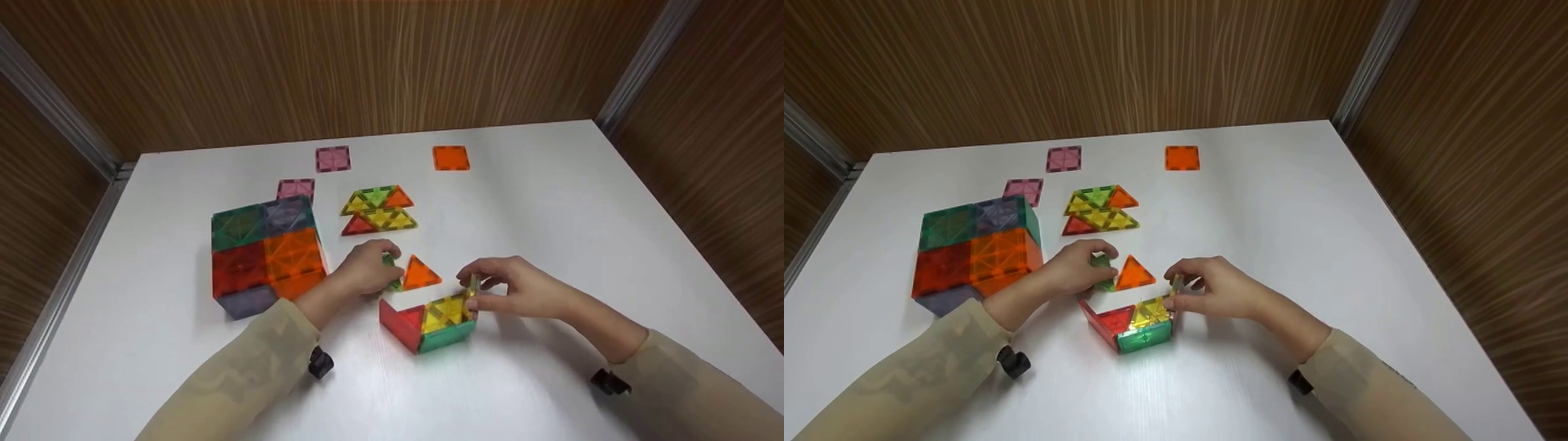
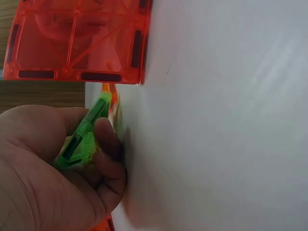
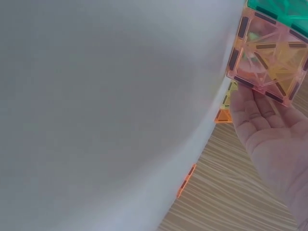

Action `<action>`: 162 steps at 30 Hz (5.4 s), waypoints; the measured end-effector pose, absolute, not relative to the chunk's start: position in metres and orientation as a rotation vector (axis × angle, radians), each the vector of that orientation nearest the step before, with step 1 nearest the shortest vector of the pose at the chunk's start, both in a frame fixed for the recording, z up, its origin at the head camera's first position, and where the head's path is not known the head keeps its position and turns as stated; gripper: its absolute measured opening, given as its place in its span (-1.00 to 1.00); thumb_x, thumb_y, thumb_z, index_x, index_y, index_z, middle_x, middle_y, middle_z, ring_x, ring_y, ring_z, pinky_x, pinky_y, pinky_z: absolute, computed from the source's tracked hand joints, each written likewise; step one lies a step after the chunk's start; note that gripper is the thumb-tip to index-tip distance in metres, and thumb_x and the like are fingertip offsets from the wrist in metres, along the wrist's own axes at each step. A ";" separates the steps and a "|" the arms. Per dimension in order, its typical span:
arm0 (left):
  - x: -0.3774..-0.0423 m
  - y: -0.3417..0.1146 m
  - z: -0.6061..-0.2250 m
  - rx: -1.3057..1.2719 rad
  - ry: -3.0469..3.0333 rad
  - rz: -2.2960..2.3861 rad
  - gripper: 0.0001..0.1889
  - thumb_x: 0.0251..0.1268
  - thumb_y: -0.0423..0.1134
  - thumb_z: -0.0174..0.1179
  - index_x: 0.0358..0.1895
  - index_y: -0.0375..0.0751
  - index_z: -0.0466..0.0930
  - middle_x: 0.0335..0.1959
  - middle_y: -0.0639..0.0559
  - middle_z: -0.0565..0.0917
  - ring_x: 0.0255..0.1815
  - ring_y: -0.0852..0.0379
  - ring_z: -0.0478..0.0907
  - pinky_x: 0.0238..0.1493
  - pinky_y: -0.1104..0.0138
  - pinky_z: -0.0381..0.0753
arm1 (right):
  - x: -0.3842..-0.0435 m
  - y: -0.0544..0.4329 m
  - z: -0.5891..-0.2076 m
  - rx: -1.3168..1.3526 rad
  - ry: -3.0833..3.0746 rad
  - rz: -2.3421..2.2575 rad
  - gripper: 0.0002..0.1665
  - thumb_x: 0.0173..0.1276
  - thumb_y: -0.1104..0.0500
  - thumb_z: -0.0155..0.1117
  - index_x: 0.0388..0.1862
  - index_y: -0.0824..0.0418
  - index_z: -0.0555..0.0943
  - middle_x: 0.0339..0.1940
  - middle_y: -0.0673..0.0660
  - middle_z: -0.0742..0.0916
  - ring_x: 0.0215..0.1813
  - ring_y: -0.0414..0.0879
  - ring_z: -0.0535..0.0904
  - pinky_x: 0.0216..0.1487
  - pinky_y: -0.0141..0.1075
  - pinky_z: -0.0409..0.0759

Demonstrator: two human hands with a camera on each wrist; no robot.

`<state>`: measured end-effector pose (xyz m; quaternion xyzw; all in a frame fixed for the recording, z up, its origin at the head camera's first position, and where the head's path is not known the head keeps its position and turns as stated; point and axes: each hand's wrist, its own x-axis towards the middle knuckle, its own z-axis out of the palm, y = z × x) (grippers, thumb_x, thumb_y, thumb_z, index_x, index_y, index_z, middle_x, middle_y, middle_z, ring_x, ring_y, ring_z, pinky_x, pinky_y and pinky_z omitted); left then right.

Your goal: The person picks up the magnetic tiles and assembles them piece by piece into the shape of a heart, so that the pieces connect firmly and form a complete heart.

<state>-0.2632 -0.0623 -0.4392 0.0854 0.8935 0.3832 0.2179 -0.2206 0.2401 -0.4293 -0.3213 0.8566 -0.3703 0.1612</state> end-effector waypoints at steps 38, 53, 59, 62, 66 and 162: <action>-0.261 -0.052 -0.424 0.636 2.357 1.192 -0.65 0.48 -0.11 0.40 0.20 -0.17 0.75 -0.09 0.14 0.73 -0.07 0.08 0.60 0.01 0.31 0.68 | -0.221 0.248 -0.436 -0.855 2.413 -1.161 -0.35 0.43 0.00 0.52 0.35 0.29 0.57 0.19 0.11 0.74 0.11 -0.08 0.72 0.28 -0.05 0.66; -0.269 -0.024 -0.420 0.750 1.936 1.011 -0.40 0.46 0.08 0.37 0.47 -0.05 0.58 0.09 0.22 0.73 0.03 -0.02 0.64 -0.05 0.15 0.72 | -0.219 0.254 -0.435 -0.811 2.432 -1.199 -0.63 0.55 0.04 0.41 0.17 0.22 0.68 0.05 0.00 0.79 0.07 -0.07 0.76 0.19 -0.29 0.69; -0.268 -0.017 -0.421 0.788 1.909 0.951 -0.43 0.42 0.12 0.40 0.43 0.09 0.63 0.09 0.26 0.72 0.09 0.16 0.60 0.14 0.20 0.66 | -0.220 0.255 -0.436 -0.820 2.421 -1.225 -0.68 0.54 0.06 0.42 0.13 0.19 0.70 0.00 -0.02 0.80 0.04 -0.08 0.76 0.16 -0.31 0.70; -0.267 -0.015 -0.423 0.812 1.904 0.922 -0.49 0.42 0.11 0.40 0.38 0.10 0.68 0.06 0.29 0.74 0.12 0.21 0.59 0.26 0.24 0.56 | -0.220 0.255 -0.437 -0.831 2.406 -1.252 -0.73 0.54 0.09 0.41 0.10 0.17 0.71 -0.03 -0.02 0.80 0.03 -0.06 0.77 0.14 -0.30 0.70; -0.266 -0.014 -0.423 0.808 1.899 0.911 -0.56 0.41 0.10 0.42 0.29 0.12 0.75 0.01 0.26 0.77 0.10 0.20 0.60 0.29 0.23 0.53 | -0.220 0.255 -0.437 -0.832 2.410 -1.255 -0.76 0.53 0.09 0.42 0.08 0.15 0.71 -0.04 -0.04 0.81 0.01 -0.06 0.78 0.13 -0.29 0.71; -0.265 -0.082 -0.445 0.575 2.616 0.970 -0.32 0.22 -0.13 0.60 0.40 -0.21 0.61 0.37 -0.10 0.57 0.42 -0.08 0.42 0.53 0.10 0.38 | -0.294 0.218 -0.452 -0.605 2.515 -1.174 -0.65 0.51 0.23 0.42 0.24 0.18 0.77 0.11 0.10 0.82 -0.05 0.00 0.60 -0.04 -0.44 0.60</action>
